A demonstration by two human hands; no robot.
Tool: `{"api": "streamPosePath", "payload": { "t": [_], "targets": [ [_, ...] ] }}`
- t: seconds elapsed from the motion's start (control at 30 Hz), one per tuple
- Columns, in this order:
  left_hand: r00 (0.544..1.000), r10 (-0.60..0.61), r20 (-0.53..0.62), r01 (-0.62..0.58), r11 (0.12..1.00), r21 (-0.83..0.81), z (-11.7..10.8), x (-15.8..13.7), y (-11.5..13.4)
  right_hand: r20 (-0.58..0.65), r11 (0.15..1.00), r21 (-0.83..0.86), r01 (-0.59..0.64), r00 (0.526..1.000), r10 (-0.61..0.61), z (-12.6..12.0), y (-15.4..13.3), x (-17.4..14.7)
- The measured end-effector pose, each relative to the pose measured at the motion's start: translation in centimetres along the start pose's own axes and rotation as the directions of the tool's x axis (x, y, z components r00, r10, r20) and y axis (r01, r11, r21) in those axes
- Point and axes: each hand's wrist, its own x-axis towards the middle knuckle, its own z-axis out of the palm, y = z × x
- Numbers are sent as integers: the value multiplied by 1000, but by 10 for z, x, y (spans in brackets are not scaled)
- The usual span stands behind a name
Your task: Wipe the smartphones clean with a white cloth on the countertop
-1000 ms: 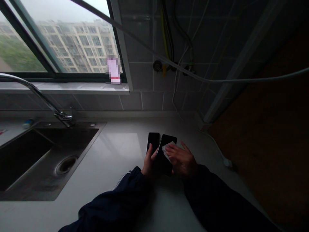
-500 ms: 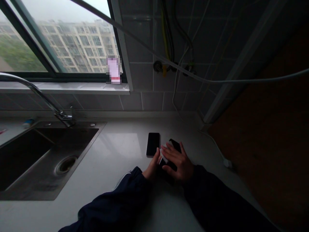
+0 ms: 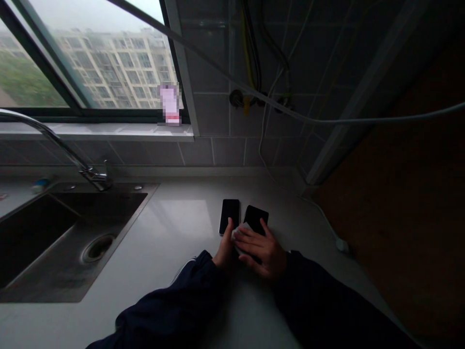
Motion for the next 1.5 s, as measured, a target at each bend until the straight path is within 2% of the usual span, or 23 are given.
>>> {"api": "streamPosePath", "payload": {
  "t": [0.1, 0.3, 0.4, 0.53, 0.7, 1.03, 1.17, 1.33, 1.4, 1.5],
  "targets": [
    [1000, -16, 26, 16, 1000, 24, -4, 1, -2, -10, 994, -80, -72, 997, 71, -4, 1, 3],
    [976, 62, 211, -62, 998, -3, 0, -1, -5, -13, 951, -214, -222, 974, 225, -13, 6, 7],
    [967, 71, 244, -75, 997, 9, 4, -2, -5, -33, 927, -244, -286, 957, 287, -14, 11, 6],
    [966, 66, 249, -81, 996, 48, 5, -2, -5, -17, 912, -247, -327, 943, 333, -15, 15, 6],
    [968, 67, 243, -80, 996, 41, 5, -2, -3, 8, 917, -232, -325, 942, 336, -14, 17, 6],
    [986, 37, 165, -48, 997, 62, 11, -11, 2, -42, 908, -206, -366, 930, 365, -16, 26, 8],
    [983, 75, 168, -74, 997, -14, 7, -9, 4, -53, 935, -158, -317, 948, 313, -16, 23, 7],
    [993, 113, 37, -109, 990, -88, 0, -6, 12, -54, 998, 12, -60, 997, 60, -12, 8, 5],
    [992, 124, 16, -122, 989, -86, -2, -6, 14, -85, 997, 79, 26, 996, -19, -12, 0, 5],
    [991, 130, -3, -130, 988, -79, -4, -6, 16, -123, 989, 116, 87, 990, -72, -14, -8, 6]
  ]
}}
